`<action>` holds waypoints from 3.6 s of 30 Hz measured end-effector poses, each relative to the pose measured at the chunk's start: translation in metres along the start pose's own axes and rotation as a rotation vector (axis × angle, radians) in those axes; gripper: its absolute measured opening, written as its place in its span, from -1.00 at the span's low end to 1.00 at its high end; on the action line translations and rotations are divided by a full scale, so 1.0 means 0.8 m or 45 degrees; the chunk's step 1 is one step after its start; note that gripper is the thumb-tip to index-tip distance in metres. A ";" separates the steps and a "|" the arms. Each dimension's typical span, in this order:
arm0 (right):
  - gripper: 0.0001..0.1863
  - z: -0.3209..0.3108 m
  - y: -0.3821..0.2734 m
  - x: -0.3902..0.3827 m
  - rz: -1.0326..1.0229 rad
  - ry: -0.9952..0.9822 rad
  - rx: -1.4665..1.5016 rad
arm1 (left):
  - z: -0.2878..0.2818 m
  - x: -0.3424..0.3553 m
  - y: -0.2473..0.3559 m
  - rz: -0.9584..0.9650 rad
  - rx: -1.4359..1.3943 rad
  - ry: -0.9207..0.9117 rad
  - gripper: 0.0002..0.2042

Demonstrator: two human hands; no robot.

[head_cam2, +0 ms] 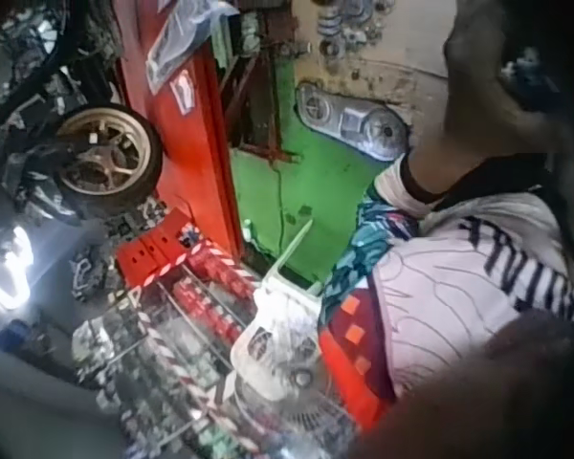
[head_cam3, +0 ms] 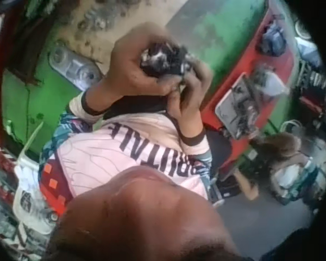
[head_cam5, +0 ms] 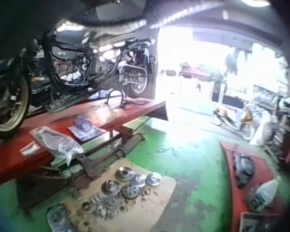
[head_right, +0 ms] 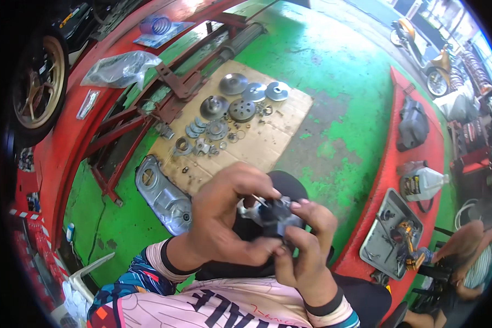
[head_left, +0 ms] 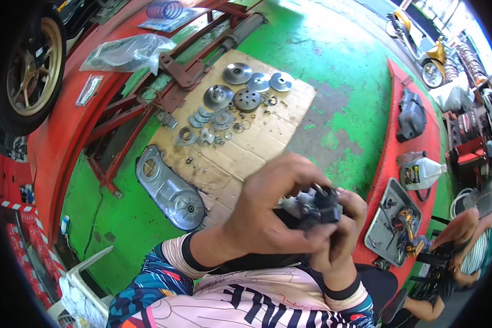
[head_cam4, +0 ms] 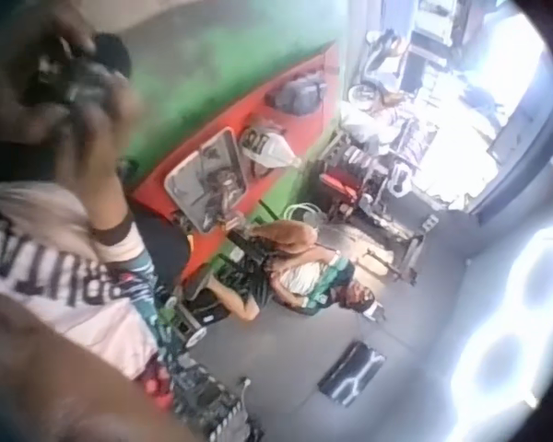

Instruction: Inspecting and cleaning components of a motorcycle carburetor.

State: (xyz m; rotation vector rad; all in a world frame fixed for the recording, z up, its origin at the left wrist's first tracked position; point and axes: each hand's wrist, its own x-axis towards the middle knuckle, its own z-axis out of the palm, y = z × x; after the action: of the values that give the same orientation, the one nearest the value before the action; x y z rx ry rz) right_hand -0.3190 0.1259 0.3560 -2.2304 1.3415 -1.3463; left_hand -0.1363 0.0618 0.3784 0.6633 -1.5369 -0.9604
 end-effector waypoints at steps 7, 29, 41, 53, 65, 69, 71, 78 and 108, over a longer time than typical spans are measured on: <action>-0.61 0.020 -0.006 0.013 0.331 0.432 1.147 | 0.023 0.015 -0.010 0.061 0.246 0.012 -0.55; -0.55 0.044 0.085 0.113 0.230 -0.287 0.997 | 0.016 0.043 -0.037 -0.059 0.283 -0.027 -0.51; -0.67 0.055 0.097 0.105 0.495 -0.077 1.287 | 0.012 0.047 -0.041 0.023 0.438 -0.039 -0.56; -0.64 0.046 0.106 0.058 0.803 0.333 1.459 | 0.017 0.041 -0.046 -0.122 0.056 0.049 -0.57; -0.78 -0.020 0.077 0.049 0.629 0.412 1.145 | 0.013 0.059 -0.031 -0.092 0.338 -0.153 -0.56; -0.79 -0.043 0.060 0.055 0.527 0.272 0.842 | 0.017 0.062 -0.032 0.000 0.338 -0.198 -0.55; -0.79 -0.054 0.057 0.057 0.479 0.239 0.764 | 0.022 0.060 -0.031 0.052 0.331 -0.188 -0.54; -0.81 -0.087 0.056 0.083 0.300 -0.015 0.192 | 0.027 0.062 -0.026 0.053 0.329 -0.215 -0.53; -0.77 -0.089 0.078 0.078 0.452 -0.010 0.593 | 0.033 0.060 -0.021 0.042 0.148 -0.185 -0.53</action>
State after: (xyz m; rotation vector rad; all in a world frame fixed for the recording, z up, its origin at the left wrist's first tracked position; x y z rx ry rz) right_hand -0.4019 0.0600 0.3972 -1.6074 1.1958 -1.3441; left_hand -0.1730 0.0186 0.3880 0.6600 -1.7377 -0.9162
